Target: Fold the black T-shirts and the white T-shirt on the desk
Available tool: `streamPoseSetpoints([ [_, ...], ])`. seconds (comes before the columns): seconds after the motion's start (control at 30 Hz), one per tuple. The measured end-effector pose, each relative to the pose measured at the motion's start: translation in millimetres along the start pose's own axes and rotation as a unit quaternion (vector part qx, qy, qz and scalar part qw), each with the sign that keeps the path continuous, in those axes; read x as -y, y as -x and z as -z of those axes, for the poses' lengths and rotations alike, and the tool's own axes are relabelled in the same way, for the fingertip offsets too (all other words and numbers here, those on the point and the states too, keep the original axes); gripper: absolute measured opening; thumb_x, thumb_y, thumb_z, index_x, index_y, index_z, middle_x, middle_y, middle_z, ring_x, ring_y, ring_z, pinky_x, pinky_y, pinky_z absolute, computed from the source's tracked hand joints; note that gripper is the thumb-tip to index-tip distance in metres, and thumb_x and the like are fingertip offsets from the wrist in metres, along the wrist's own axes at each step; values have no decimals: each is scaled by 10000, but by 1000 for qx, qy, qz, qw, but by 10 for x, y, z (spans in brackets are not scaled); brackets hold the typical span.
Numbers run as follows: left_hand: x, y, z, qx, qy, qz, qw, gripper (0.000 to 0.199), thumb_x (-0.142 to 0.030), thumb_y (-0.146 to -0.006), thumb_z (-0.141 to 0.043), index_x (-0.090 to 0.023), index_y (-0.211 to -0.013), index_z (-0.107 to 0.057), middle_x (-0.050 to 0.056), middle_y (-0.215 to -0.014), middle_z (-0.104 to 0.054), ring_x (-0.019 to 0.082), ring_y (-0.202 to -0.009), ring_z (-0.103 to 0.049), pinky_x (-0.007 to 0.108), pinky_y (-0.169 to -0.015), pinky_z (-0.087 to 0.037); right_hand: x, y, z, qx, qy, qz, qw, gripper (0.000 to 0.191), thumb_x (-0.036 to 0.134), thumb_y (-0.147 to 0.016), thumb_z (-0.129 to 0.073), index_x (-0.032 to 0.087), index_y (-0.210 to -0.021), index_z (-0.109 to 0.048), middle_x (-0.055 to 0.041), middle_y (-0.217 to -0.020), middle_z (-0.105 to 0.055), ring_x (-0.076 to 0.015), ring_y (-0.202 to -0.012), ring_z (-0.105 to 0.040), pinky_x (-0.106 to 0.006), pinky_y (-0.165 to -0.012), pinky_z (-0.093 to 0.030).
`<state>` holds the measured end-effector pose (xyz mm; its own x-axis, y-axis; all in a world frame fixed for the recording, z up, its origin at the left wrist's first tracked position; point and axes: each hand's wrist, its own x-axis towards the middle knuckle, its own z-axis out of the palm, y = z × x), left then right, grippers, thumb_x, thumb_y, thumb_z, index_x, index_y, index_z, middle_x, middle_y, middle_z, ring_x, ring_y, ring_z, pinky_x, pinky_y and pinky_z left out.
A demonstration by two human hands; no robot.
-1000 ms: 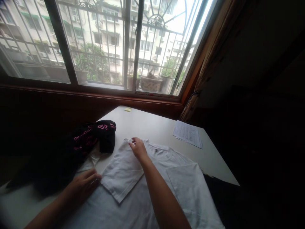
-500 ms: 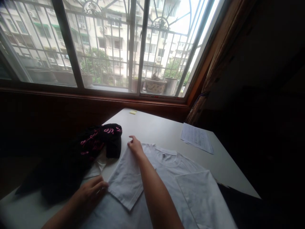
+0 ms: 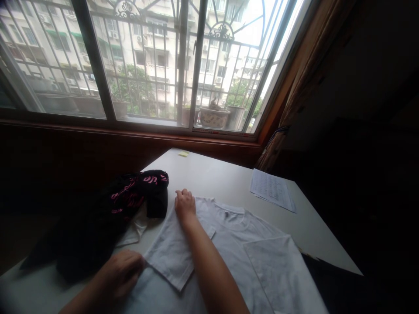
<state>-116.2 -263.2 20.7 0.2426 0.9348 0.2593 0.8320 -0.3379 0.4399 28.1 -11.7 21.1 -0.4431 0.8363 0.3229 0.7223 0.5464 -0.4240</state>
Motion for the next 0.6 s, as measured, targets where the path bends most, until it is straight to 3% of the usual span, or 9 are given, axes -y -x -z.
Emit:
streamPoseSetpoints([
  [0.1,-6,11,47,-11,-1,-16,1000,252,-65,-767,-517,-233,-929,-612,19,-798,-651,186,-751,-637,295,-706,-503,57,135,73,-3,27,32,999,421,216,-982,-447,209,-1391,-548,-159,-1386,-534,-316,-1291,-446,-497,-1098,-362],
  [0.2,-16,6,92,-51,-25,-35,998,434,-114,-859,-532,-246,-1269,-585,82,-1124,-681,220,-1022,-663,324,-881,-549,84,312,152,16,32,91,995,423,216,-981,-452,180,-1391,-548,-144,-1407,-539,-280,-1312,-449,-451,-1143,-350],
  [0.33,0,-43,72,-40,-113,-80,990,614,-203,-947,-537,-280,-1535,-380,67,-1534,-491,278,-1410,-454,415,-1123,-445,70,554,169,55,26,166,984,406,249,-1002,-426,156,-1360,-595,-122,-1407,-584,-232,-1307,-513,-370,-1145,-387],
  [0.43,40,-74,3,-18,-156,-107,982,637,-286,-987,-528,-272,-1582,-300,47,-1578,-440,284,-1470,-374,435,-1163,-401,34,648,119,71,27,183,980,482,307,-1015,-422,88,-1431,-533,-161,-1500,-514,-257,-1395,-457,-402,-1189,-345],
  [0.6,92,-12,-89,-16,-189,-105,976,624,-369,-1021,-505,-294,-1591,-260,27,-1578,-430,233,-1451,-413,399,-1204,-336,-18,583,67,94,33,153,983,582,413,-1021,-430,97,-1510,-434,-165,-1603,-350,-272,-1498,-303,-469,-1227,-258],
])
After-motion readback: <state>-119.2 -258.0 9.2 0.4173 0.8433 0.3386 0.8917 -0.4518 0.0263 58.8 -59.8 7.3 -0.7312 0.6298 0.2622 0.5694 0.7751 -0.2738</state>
